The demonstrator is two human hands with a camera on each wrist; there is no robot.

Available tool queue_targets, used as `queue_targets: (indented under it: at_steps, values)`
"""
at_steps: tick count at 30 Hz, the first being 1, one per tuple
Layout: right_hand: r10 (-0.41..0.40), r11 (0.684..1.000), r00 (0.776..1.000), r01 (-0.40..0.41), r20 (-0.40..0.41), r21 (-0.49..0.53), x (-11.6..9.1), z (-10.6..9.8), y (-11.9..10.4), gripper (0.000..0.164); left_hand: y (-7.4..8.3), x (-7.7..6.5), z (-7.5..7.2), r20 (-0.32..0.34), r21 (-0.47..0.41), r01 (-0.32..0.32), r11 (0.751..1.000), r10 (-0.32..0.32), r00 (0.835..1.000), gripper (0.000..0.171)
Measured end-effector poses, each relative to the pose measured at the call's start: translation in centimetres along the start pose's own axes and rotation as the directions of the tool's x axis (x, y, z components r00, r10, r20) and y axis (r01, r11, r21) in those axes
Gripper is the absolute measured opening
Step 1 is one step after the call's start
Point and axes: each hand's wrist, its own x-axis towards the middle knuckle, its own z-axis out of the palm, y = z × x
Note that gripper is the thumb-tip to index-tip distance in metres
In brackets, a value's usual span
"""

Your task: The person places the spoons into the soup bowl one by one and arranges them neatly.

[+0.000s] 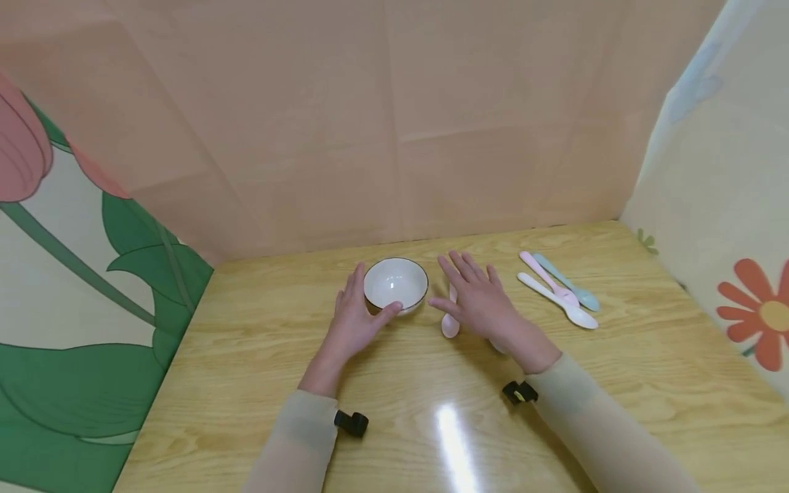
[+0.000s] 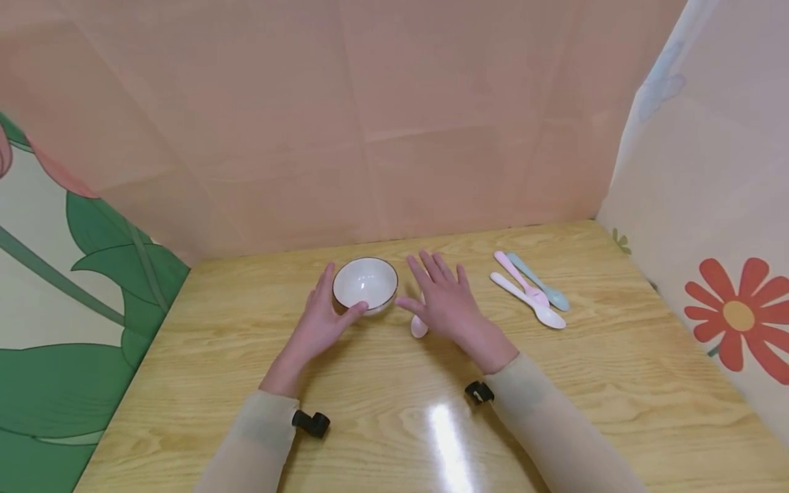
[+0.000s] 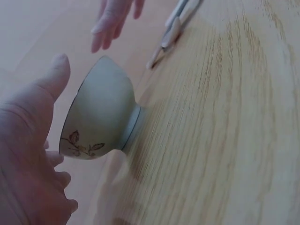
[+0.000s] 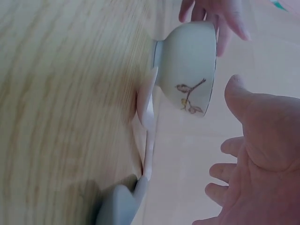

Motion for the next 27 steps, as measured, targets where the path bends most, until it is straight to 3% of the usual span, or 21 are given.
queue_targets:
  at_steps: [4,14,18,27]
  values:
    - [0.025,1.0,1.0,-0.025,0.007,-0.002,0.3,-0.1,0.8,0.092,0.2,0.2,0.2,0.007,-0.022,0.028,0.999,-0.028,1.0,0.124]
    - [0.088,0.996,0.996,-0.089,0.021,0.015,0.5,-0.3,2.5,0.094,-0.1,0.7,0.9,-0.016,-0.033,0.004,0.999,-0.004,1.0,0.128]
    - [0.077,0.996,0.997,-0.077,-0.004,0.041,0.5,0.0,3.3,0.094,-0.2,0.8,1.0,-0.026,-0.038,0.011,0.999,-0.012,1.0,0.128]
    - [0.101,0.994,0.994,-0.103,0.033,0.036,0.1,-0.3,3.3,0.093,-0.2,0.7,1.0,-0.017,-0.069,0.054,0.996,-0.056,0.998,0.129]
